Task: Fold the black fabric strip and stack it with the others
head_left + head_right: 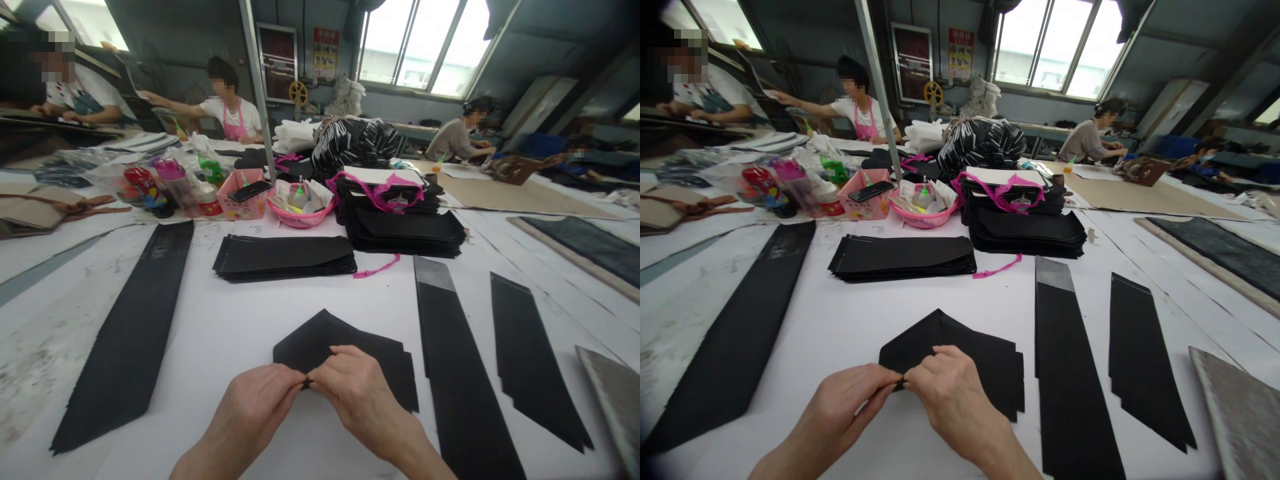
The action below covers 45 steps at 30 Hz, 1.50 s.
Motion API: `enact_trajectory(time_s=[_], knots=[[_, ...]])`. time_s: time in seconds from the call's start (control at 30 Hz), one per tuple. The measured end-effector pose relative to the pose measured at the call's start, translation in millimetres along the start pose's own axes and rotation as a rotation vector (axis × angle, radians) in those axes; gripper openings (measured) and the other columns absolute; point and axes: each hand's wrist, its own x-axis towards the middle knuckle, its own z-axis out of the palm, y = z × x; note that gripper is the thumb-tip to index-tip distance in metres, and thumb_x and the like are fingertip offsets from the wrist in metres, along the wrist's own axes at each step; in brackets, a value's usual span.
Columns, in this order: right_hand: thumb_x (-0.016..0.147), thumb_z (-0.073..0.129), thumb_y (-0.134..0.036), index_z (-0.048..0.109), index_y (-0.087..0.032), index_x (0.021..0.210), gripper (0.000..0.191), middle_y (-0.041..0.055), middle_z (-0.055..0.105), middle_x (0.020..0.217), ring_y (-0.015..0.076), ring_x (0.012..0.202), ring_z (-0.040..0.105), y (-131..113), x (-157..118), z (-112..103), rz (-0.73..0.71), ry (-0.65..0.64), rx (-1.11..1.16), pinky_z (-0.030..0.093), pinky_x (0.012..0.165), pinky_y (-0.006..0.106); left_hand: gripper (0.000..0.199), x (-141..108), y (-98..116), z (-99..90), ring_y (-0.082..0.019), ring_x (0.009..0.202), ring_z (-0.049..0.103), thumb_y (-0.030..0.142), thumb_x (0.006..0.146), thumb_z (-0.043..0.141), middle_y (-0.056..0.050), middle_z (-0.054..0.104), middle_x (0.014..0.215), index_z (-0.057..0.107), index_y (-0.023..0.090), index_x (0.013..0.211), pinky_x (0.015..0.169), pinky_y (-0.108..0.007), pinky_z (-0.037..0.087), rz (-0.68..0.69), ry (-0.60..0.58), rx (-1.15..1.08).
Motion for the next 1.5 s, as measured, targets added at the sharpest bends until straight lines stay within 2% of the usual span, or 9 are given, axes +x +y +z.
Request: enact_trajectory(time_s=[0.63, 0.8, 0.9, 1.0, 1.07, 1.17, 1.27, 1.33, 1.5], knots=[[0.091, 0.049, -0.011, 0.063, -0.023, 0.099, 0.020, -0.0028, 0.069, 0.081, 0.0107, 0.075, 0.064, 7.2, -3.7, -6.6, 0.017, 0.055, 0.006, 0.040, 0.098, 0.035, 0.021, -5.1, -13.0, -13.2, -0.013, 0.079, 0.065, 0.011, 0.088, 0.051, -0.003, 0.068, 0.089, 0.058, 0.019, 0.105, 0.073, -0.022, 0.049, -0.067, -0.045, -0.037], [0.093, 0.047, -0.017, 0.064, -0.022, 0.099, 0.018, -0.0006, 0.070, 0.082, 0.0122, 0.074, 0.065, 16.1, -8.8, -15.7, 0.057, 0.110, 0.025, 0.044, 0.095, 0.034, 0.014, -15.1, -19.3, -24.3, -0.011, 0.071, 0.064, 0.018, 0.090, 0.049, 0.001, 0.067, 0.079, 0.060, 0.021, 0.098, 0.067, -0.018, 0.048, -0.213, -0.055, -0.106], [0.094, 0.047, -0.020, 0.065, -0.022, 0.101, 0.019, 0.0016, 0.070, 0.085, 0.0146, 0.079, 0.065, 26.2, -18.0, -22.4, 0.127, 0.163, 0.041, 0.048, 0.088, 0.033, 0.014, -23.9, -26.4, -33.7, -0.012, 0.071, 0.065, 0.025, 0.091, 0.048, 0.000, 0.067, 0.077, 0.061, 0.019, 0.096, 0.067, -0.019, 0.050, -0.356, 0.044, -0.145], [0.094, 0.048, -0.022, 0.066, -0.024, 0.102, 0.020, 0.0019, 0.070, 0.086, 0.0164, 0.082, 0.065, 29.6, -24.5, -21.9, 0.187, 0.140, 0.067, 0.049, 0.086, 0.033, 0.016, -27.7, -29.7, -36.5, -0.013, 0.076, 0.066, 0.029, 0.090, 0.054, -0.001, 0.069, 0.083, 0.062, 0.020, 0.099, 0.070, -0.020, 0.052, -0.457, 0.121, -0.168], [0.094, 0.048, -0.022, 0.066, -0.024, 0.102, 0.019, 0.0018, 0.070, 0.085, 0.0162, 0.081, 0.065, 25.8, -24.0, -15.8, 0.172, 0.110, 0.086, 0.048, 0.088, 0.034, 0.021, -24.9, -27.3, -31.9, -0.013, 0.077, 0.065, 0.030, 0.086, 0.060, -0.001, 0.069, 0.089, 0.061, 0.022, 0.106, 0.071, -0.020, 0.052, -0.428, 0.122, -0.165], [0.094, 0.049, -0.020, 0.065, -0.022, 0.101, 0.018, 0.0014, 0.070, 0.085, 0.0145, 0.077, 0.064, 14.7, -16.6, -2.8, 0.094, 0.087, 0.100, 0.045, 0.091, 0.035, 0.031, -14.4, -18.6, -17.8, -0.013, 0.082, 0.063, 0.028, 0.083, 0.066, -0.002, 0.067, 0.097, 0.057, 0.023, 0.113, 0.073, -0.021, 0.051, -0.297, 0.067, -0.167], [0.093, 0.049, -0.017, 0.064, -0.020, 0.100, 0.017, 0.0012, 0.070, 0.083, 0.0134, 0.075, 0.064, 5.8, -8.1, 5.8, 0.035, 0.087, 0.086, 0.044, 0.091, 0.034, 0.016, -3.9, -10.0, -4.1, -0.013, 0.079, 0.062, 0.021, 0.084, 0.064, -0.001, 0.066, 0.088, 0.061, 0.022, 0.100, 0.071, -0.022, 0.048, -0.185, 0.033, -0.187], [0.093, 0.049, -0.017, 0.064, -0.020, 0.100, 0.017, 0.0011, 0.070, 0.082, 0.0133, 0.074, 0.064, 3.8, -5.2, 7.0, 0.021, 0.086, 0.082, 0.044, 0.091, 0.034, 0.007, -0.7, -7.0, 0.6, -0.011, 0.070, 0.060, 0.017, 0.086, 0.061, 0.001, 0.065, 0.078, 0.061, 0.022, 0.091, 0.065, -0.021, 0.045, -0.171, 0.031, -0.209], [0.090, 0.059, -0.027, 0.067, -0.021, 0.092, 0.010, -0.0010, 0.071, 0.079, 0.0130, 0.072, 0.064, 8.2, -7.3, 2.7, 0.060, 0.170, 0.174, 0.045, 0.089, 0.031, 0.007, -4.2, -6.9, 1.2, -0.010, 0.064, 0.055, 0.014, 0.087, 0.058, 0.002, 0.060, 0.073, 0.057, 0.021, 0.084, 0.060, -0.022, 0.039, -0.182, 0.027, -0.198]])
